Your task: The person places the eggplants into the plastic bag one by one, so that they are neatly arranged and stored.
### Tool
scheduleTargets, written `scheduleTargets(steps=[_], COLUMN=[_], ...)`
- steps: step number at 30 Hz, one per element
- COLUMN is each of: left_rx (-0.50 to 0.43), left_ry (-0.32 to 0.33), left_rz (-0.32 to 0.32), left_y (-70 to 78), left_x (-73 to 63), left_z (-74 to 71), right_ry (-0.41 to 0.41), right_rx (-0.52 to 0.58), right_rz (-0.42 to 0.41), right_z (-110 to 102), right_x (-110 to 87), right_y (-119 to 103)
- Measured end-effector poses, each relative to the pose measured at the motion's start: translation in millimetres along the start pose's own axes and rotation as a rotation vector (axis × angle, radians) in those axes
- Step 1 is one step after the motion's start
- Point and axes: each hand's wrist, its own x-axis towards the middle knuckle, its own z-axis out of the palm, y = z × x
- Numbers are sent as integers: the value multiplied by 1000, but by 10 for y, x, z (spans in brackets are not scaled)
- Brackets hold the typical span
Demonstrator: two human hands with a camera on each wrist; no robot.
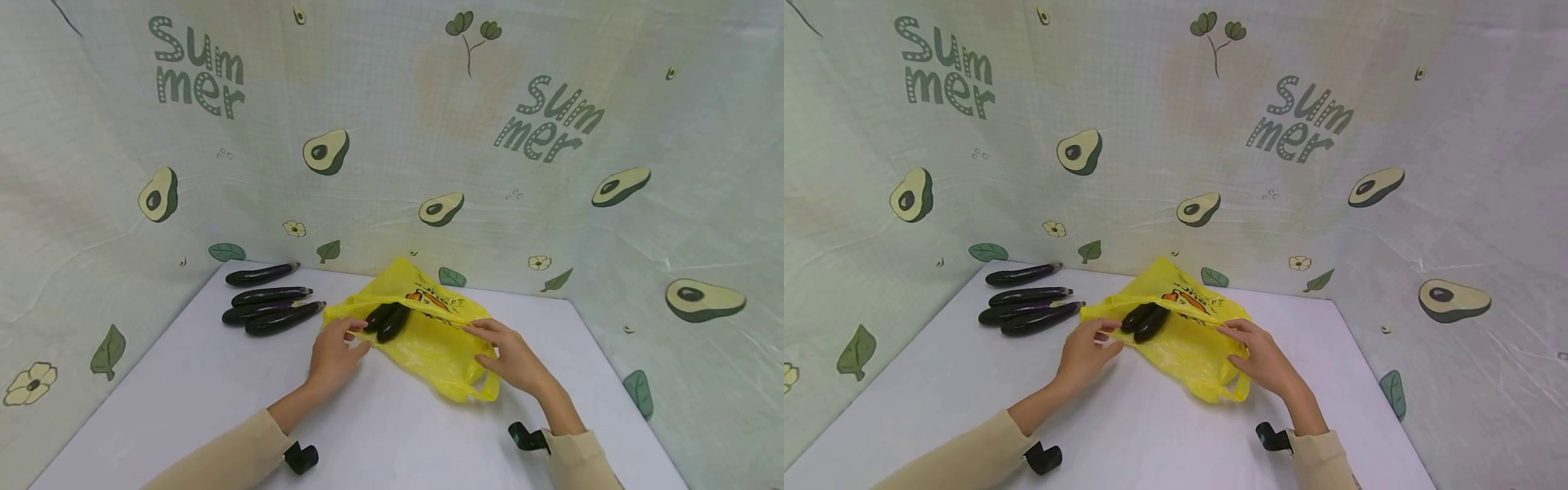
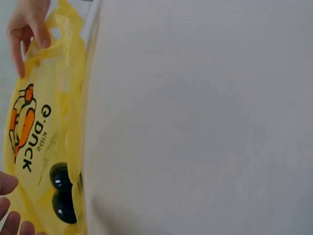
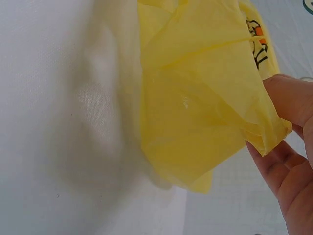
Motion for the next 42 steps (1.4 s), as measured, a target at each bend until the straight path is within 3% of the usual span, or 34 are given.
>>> scheduleTargets(steps=[7, 12, 22, 35, 42], left_rx=[93, 159, 310, 377, 376], left_ry=[19, 33, -24, -57, -73], left_rz=[30, 54, 68, 71, 89], left_y=[-35, -116, -419, -933, -1055], left_x=[41, 105, 223, 361, 429], left_z=[-486, -753, -1198, -1525, -1587], right_ry=[-10, -14, -19, -22, -27], right_rx=[-5, -7, -2, 3, -5], right_rz=[1, 5, 8, 32, 42], right_z=[-23, -31, -44, -3, 1], right_x=[-2, -4, 13, 13, 18], right_y=[-5, -2, -17, 19, 33])
